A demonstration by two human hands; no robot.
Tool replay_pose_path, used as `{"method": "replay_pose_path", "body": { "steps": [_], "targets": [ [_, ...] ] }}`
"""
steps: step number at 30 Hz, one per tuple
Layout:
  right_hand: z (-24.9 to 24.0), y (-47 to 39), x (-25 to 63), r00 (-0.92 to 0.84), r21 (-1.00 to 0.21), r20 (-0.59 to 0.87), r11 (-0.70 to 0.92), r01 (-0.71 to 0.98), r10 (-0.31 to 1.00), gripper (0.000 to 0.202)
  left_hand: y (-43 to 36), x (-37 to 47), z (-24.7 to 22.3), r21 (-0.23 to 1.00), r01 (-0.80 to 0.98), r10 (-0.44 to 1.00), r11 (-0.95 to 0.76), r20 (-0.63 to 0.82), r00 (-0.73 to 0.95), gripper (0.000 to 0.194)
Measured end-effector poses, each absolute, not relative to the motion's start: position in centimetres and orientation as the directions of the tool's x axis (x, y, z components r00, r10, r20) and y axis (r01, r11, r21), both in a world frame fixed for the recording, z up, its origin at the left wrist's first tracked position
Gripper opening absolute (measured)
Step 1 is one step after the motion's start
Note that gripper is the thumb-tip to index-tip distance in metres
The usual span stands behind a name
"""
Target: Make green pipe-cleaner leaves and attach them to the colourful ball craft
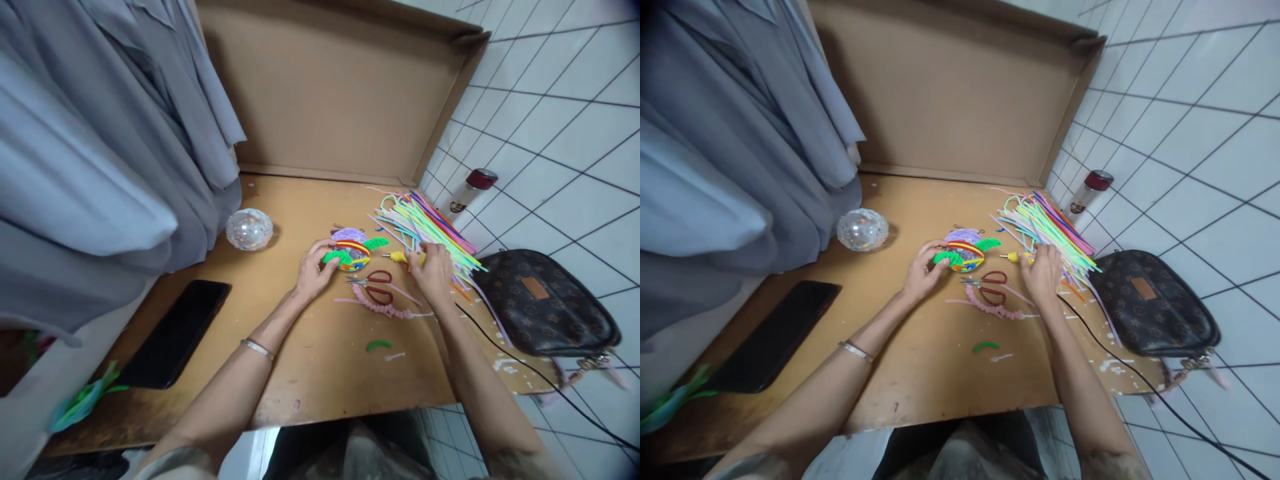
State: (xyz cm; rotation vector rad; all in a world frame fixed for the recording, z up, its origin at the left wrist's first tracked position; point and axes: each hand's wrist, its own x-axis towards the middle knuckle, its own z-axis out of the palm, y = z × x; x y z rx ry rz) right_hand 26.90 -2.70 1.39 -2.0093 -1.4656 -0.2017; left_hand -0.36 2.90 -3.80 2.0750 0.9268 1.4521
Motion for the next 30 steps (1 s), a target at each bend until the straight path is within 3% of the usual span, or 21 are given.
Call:
{"method": "replay_pose_path", "body": {
  "steps": [3,7,10,13,16,19,24,30],
  "targets": [
    [1.4,-1.8,23.9,0.307,-0.776,0.374,0.114,0.621,0.875,0.083,2.9,-0.4,-3.8,0.678,0.274,0.731,-0.682,0.646,0.220,0.035],
    [1.1,-0.4,20.6,0.193,-0.905,0.306,0.222,0.362,0.932,0.115,3.0,-0.6,-4.0,0.683,0.284,0.738,-0.673,0.640,0.213,0.037],
    [1.6,-0.1,19.7,0.176,-0.842,0.405,0.291,0.454,0.897,0.118,3.0,-0.6,-4.0,0.706,0.265,0.754,-0.657,0.626,0.199,0.038],
    [2.9,0.1,19.5,0.054,-0.643,0.528,0.358,0.677,0.848,0.116,3.0,-0.5,-3.7,0.771,0.172,0.790,-0.613,0.593,0.158,0.038],
    [3.9,0.7,19.0,-0.108,-0.502,0.488,0.380,0.777,0.866,0.106,2.9,-0.3,-3.6,0.835,0.034,0.833,-0.549,0.543,0.111,0.037],
    [4.0,1.5,18.3,-0.199,-0.459,0.408,0.389,0.799,0.891,0.096,3.1,-0.3,-3.7,0.887,-0.054,0.886,-0.459,0.461,0.049,0.039],
    [4.0,2.6,17.4,-0.245,-0.402,0.386,0.401,0.823,0.890,0.096,5.0,-1.1,-2.8,0.907,-0.111,0.914,-0.406,0.403,-0.053,0.040],
    [4.6,3.6,16.8,-0.310,-0.370,0.373,0.447,0.815,0.874,0.090,8.5,-2.2,0.5,0.896,-0.130,0.900,-0.425,0.434,0.044,0.043]
  ]
}}
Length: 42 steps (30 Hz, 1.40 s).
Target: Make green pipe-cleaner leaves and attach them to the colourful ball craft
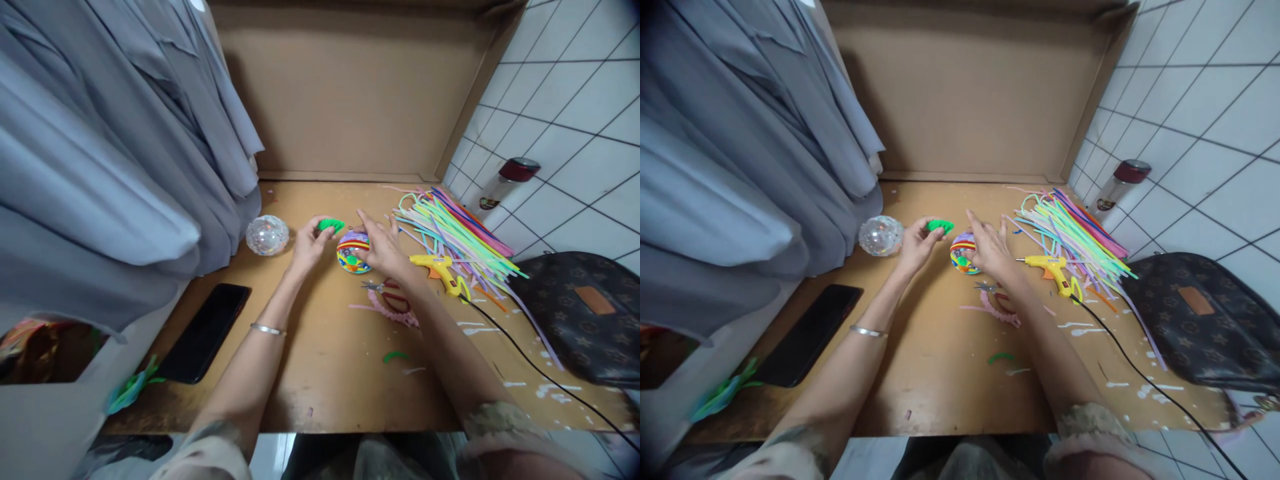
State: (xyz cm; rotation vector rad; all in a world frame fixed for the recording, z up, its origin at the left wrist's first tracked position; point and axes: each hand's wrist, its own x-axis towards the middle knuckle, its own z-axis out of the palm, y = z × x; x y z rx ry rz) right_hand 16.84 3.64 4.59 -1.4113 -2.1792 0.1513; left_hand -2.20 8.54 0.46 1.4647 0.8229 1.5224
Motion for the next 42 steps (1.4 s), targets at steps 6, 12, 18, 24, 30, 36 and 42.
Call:
{"method": "replay_pose_path", "body": {
  "steps": [6,12,18,24,30,36,42],
  "targets": [
    [4.8,4.0,17.5,-0.305,-0.417,0.336,0.431,0.800,0.891,0.092,10.2,-2.0,2.4,0.894,-0.109,0.882,-0.435,0.448,0.149,0.034],
    [4.5,4.6,18.5,-0.302,-0.448,0.310,0.419,0.790,0.901,0.094,9.8,-1.4,3.2,0.912,-0.038,0.874,-0.408,0.402,0.273,0.018],
    [4.6,4.6,18.7,-0.306,-0.482,0.291,0.415,0.771,0.907,0.097,9.2,-0.8,2.3,0.925,-0.005,0.899,-0.380,0.370,0.233,0.017],
    [4.7,4.3,18.6,-0.312,-0.500,0.288,0.420,0.757,0.905,0.096,9.2,-0.8,1.1,0.935,-0.144,0.910,-0.324,0.350,0.221,0.029],
    [4.7,4.5,18.7,-0.312,-0.511,0.290,0.422,0.749,0.905,0.094,9.0,-0.2,0.6,0.947,-0.133,0.932,-0.293,0.314,0.179,0.031],
    [4.9,4.4,18.7,-0.321,-0.500,0.292,0.429,0.752,0.901,0.089,8.5,0.4,0.3,0.946,-0.126,0.941,-0.299,0.314,0.125,0.031],
    [4.8,4.3,18.8,-0.330,-0.494,0.304,0.444,0.747,0.894,0.086,8.0,0.7,0.2,0.939,-0.108,0.939,-0.327,0.335,0.072,0.033]
  ]
}}
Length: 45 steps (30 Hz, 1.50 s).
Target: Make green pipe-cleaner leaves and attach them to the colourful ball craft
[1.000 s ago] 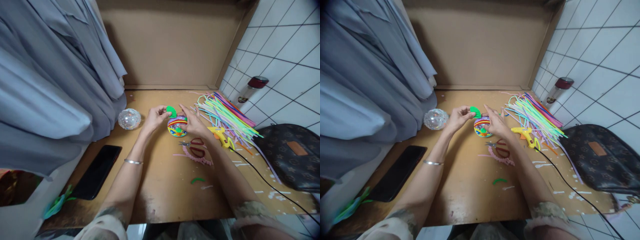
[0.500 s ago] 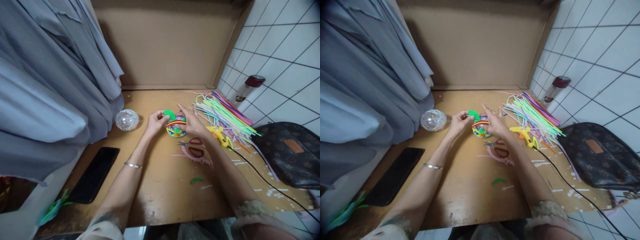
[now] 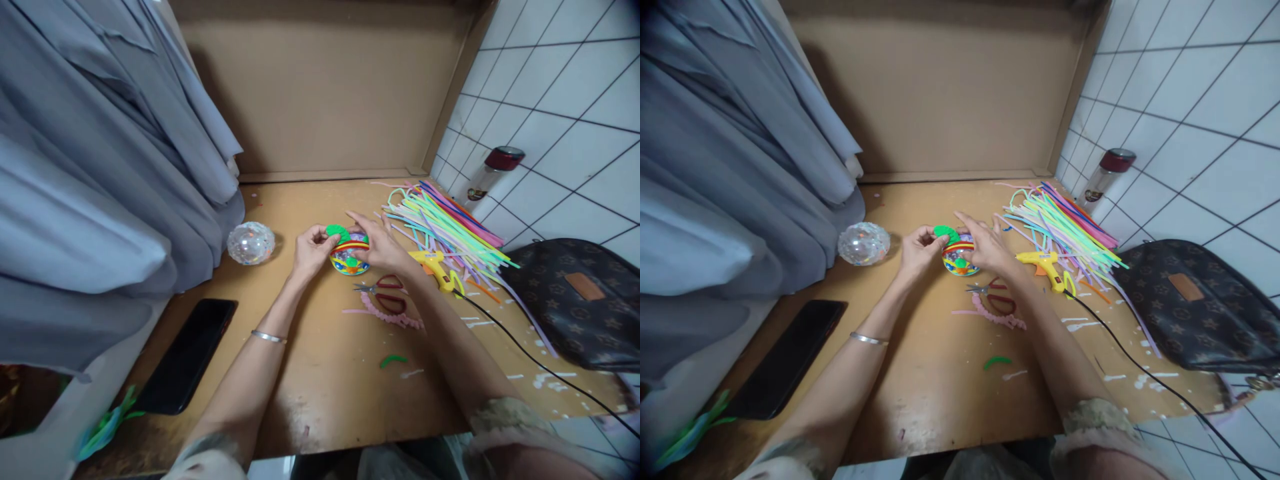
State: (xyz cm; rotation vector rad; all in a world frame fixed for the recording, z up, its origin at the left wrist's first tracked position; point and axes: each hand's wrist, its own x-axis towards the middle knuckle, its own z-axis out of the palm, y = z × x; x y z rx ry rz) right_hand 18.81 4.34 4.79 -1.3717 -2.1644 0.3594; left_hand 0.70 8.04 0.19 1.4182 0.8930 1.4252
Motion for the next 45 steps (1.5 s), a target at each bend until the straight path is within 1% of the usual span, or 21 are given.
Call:
{"method": "replay_pose_path", "body": {
  "steps": [9,13,22,30,38,45],
  "targets": [
    [4.5,4.5,18.7,-0.331,-0.509,0.296,0.441,0.740,0.896,0.086,7.6,1.3,-0.6,0.927,-0.124,0.934,-0.354,0.358,0.011,0.034],
    [4.3,4.5,18.6,-0.325,-0.509,0.319,0.451,0.734,0.890,0.083,7.7,1.1,-0.7,0.924,-0.106,0.929,-0.368,0.371,0.005,0.032],
    [4.5,4.5,18.7,-0.335,-0.505,0.307,0.451,0.736,0.891,0.085,7.5,0.7,-0.8,0.916,-0.106,0.921,-0.387,0.390,0.008,0.043],
    [4.9,4.3,18.5,-0.332,-0.510,0.289,0.438,0.740,0.898,0.085,7.3,0.7,-1.1,0.911,-0.140,0.921,-0.387,0.390,-0.012,0.044],
    [5.0,4.3,18.7,-0.341,-0.520,0.277,0.438,0.733,0.898,0.085,7.4,0.6,-1.2,0.913,-0.109,0.919,-0.393,0.395,-0.010,0.043],
    [4.8,4.2,18.5,-0.332,-0.507,0.298,0.443,0.739,0.895,0.084,7.2,0.7,-1.3,0.910,-0.102,0.915,-0.403,0.403,-0.023,0.038]
  ]
}}
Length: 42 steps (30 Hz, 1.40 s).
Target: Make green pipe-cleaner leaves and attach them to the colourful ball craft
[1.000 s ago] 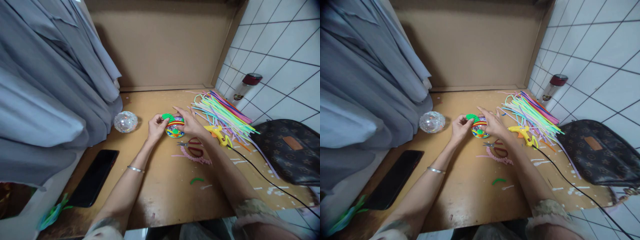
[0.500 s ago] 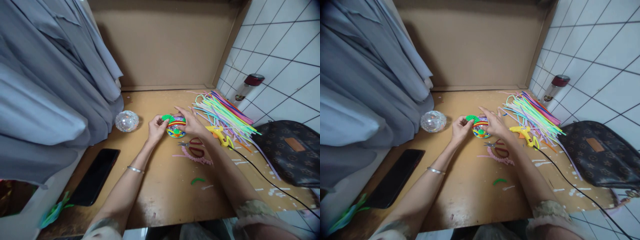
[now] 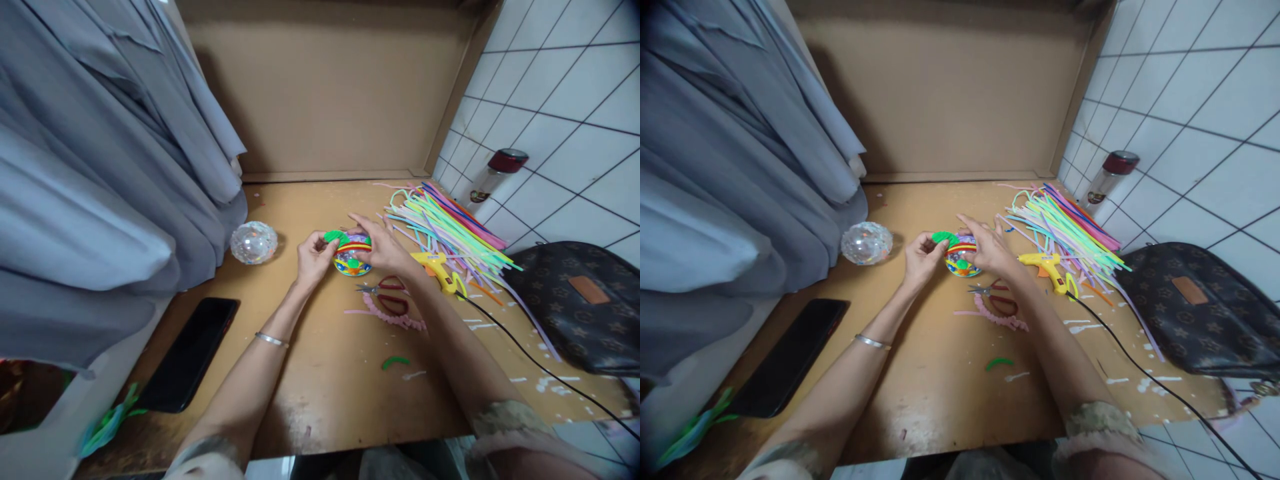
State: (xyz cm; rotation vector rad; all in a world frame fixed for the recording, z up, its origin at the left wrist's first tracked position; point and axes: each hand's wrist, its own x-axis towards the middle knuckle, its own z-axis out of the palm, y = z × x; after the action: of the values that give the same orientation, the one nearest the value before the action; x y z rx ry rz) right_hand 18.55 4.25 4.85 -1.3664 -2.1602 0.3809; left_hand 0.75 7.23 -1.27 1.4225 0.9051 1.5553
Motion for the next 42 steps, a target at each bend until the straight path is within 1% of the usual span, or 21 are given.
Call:
{"method": "replay_pose_path", "body": {
  "steps": [2,3,6,8,10,12,15,18,20,22,25,27,29,33,42],
  "targets": [
    [5.0,4.3,18.9,-0.319,-0.520,0.319,0.446,0.728,0.892,0.084,7.2,0.7,-1.2,0.907,-0.100,0.913,-0.408,0.408,-0.023,0.037],
    [5.2,4.4,19.3,-0.311,-0.546,0.334,0.451,0.706,0.890,0.085,7.2,0.7,-1.2,0.906,-0.101,0.912,-0.410,0.410,-0.024,0.036],
    [5.7,4.8,21.0,-0.257,-0.678,0.379,0.456,0.577,0.889,0.092,7.3,0.7,-1.3,0.907,-0.109,0.914,-0.406,0.405,-0.029,0.035],
    [5.6,5.4,22.4,-0.165,-0.751,0.409,0.433,0.498,0.898,0.091,7.4,0.6,-1.5,0.912,-0.121,0.919,-0.393,0.393,-0.026,0.037],
    [5.2,6.1,23.5,-0.019,-0.817,0.417,0.384,0.430,0.909,0.083,7.6,0.6,-1.6,0.914,-0.137,0.924,-0.382,0.383,-0.023,0.038],
    [4.6,6.7,24.0,0.111,-0.875,0.387,0.328,0.355,0.915,0.073,7.7,0.6,-1.7,0.912,-0.153,0.925,-0.379,0.380,-0.027,0.039],
    [4.1,7.1,23.8,0.201,-0.906,0.372,0.308,0.290,0.906,0.057,7.8,0.6,-1.7,0.905,-0.173,0.921,-0.388,0.387,-0.042,0.040],
    [4.4,6.6,23.0,0.169,-0.880,0.426,0.365,0.304,0.889,0.045,7.8,0.6,-1.7,0.897,-0.186,0.916,-0.401,0.399,-0.054,0.040],
    [5.0,6.0,22.2,0.095,-0.826,0.482,0.416,0.380,0.871,0.041,7.7,0.7,-1.8,0.895,-0.188,0.914,-0.405,0.403,-0.052,0.040],
    [5.4,5.4,21.3,-0.017,-0.730,0.523,0.459,0.507,0.852,0.041,7.7,0.7,-1.8,0.893,-0.191,0.913,-0.407,0.405,-0.050,0.040],
    [5.4,4.6,19.6,-0.185,-0.535,0.523,0.490,0.688,0.832,0.038,7.7,0.8,-1.8,0.891,-0.199,0.912,-0.409,0.406,-0.059,0.041],
    [5.0,4.2,18.5,-0.245,-0.440,0.497,0.485,0.756,0.833,0.035,7.7,0.8,-1.8,0.893,-0.200,0.914,-0.403,0.401,-0.054,0.042],
    [4.6,4.1,17.7,-0.266,-0.387,0.475,0.471,0.792,0.839,0.032,7.7,0.7,-1.8,0.897,-0.194,0.917,-0.397,0.398,-0.035,0.042],
    [3.8,4.1,17.0,-0.235,-0.362,0.485,0.438,0.823,0.842,0.027,7.6,0.8,-1.7,0.897,-0.180,0.913,-0.403,0.407,-0.021,0.041],
    [3.3,4.3,16.7,-0.201,-0.403,0.483,0.420,0.813,0.852,0.022,7.8,0.7,-1.8,0.892,-0.201,0.909,-0.405,0.416,0.015,0.040]
  ]
}}
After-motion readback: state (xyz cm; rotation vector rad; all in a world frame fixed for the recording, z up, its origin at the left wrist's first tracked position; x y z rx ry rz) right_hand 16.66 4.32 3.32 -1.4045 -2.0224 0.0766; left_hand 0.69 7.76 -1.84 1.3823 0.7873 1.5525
